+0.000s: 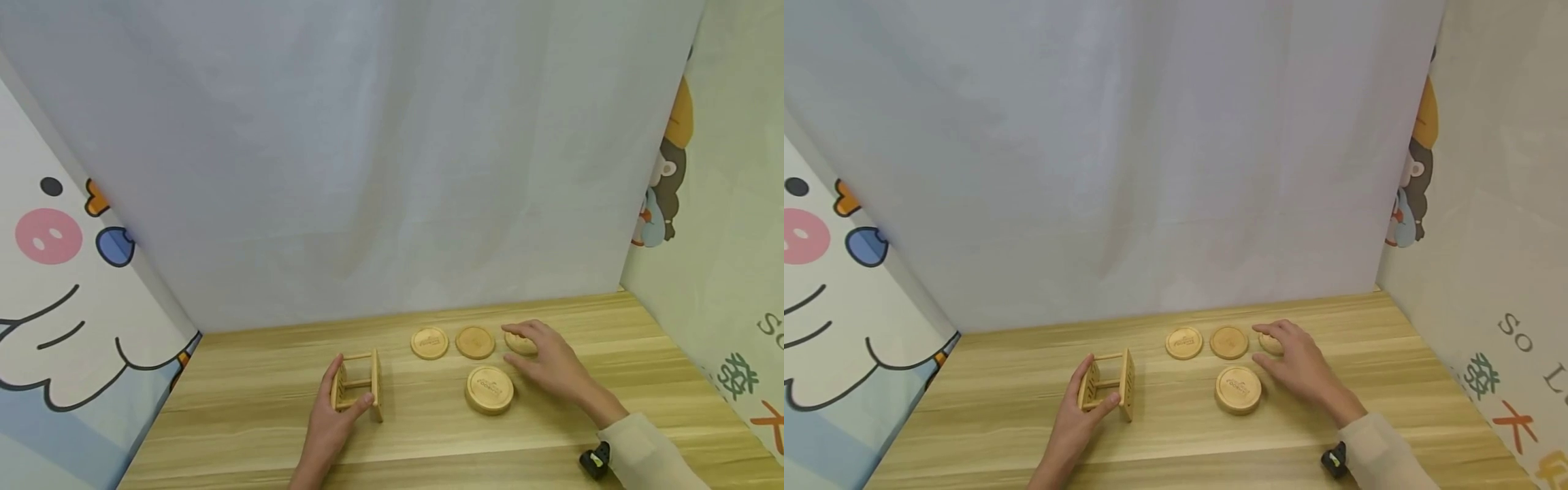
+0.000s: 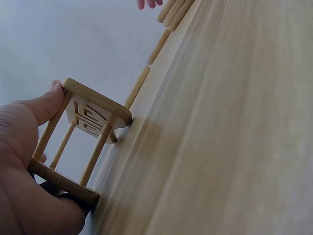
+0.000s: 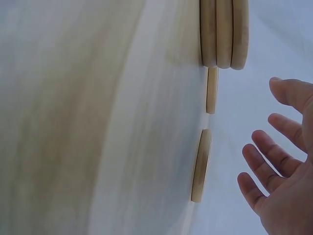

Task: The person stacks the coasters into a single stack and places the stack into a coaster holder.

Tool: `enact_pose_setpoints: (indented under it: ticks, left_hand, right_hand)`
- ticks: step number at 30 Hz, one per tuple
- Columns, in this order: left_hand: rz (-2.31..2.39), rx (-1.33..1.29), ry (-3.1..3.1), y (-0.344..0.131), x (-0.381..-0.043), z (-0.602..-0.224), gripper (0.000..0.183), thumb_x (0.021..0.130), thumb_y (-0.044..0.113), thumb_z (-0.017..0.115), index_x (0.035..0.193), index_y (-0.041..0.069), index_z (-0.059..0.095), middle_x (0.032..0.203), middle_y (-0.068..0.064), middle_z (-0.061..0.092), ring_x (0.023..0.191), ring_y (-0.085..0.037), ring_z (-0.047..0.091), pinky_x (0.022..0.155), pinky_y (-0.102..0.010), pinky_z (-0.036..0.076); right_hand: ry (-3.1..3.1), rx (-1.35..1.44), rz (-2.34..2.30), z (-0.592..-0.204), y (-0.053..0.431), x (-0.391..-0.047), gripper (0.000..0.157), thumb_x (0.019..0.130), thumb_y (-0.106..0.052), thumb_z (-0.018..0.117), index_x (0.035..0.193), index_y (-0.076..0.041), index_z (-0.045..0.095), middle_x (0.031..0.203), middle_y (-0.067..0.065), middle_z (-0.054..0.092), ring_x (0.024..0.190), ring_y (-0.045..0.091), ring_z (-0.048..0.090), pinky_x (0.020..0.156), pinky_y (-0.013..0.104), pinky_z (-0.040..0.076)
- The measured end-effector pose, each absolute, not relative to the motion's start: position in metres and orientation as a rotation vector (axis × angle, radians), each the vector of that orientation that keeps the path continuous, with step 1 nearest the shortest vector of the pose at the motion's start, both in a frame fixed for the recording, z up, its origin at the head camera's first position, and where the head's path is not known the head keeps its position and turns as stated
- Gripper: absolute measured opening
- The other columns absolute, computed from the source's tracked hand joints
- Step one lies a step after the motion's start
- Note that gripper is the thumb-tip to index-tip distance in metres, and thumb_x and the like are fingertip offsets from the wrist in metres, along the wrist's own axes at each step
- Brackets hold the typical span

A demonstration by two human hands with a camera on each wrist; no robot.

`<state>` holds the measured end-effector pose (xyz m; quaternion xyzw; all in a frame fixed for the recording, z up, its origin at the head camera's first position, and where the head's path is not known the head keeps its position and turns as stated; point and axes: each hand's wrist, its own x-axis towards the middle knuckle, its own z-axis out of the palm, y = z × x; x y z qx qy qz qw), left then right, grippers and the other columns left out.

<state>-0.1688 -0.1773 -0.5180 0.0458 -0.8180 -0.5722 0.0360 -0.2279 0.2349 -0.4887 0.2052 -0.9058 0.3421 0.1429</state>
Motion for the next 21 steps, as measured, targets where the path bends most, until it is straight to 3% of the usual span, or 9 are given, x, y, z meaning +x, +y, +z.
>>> enact_pose_setpoints:
  ticks: [12,21]
  left_hand:
    - [-1.785,0.127,-2.480,-0.1761,-0.1697,-0.5186,0.103,0.092,0.032,0.094,0.175,0.022,0.034,0.179,-0.025,0.029,0.161,-0.059,0.027,0.123,-0.081,0.027]
    - [-1.774,0.135,-2.506,-0.1765,-0.1682,-0.5161,0.104,0.093,0.035,0.093,0.176,0.023,0.031,0.180,-0.026,0.026,0.160,-0.062,0.025,0.120,-0.085,0.027]
  right_hand:
    - [-2.614,0.586,0.972,-0.4856,0.2387,-0.2318,0.050,0.096,-0.009,0.087,0.142,0.001,0.070,0.130,0.021,0.071,0.120,0.046,0.069,0.100,0.068,0.057]
    - [-2.624,0.563,0.934,-0.4868,0.2435,-0.2362,0.050,0.094,-0.010,0.089,0.140,0.000,0.072,0.128,0.022,0.072,0.119,0.047,0.069,0.098,0.067,0.057]
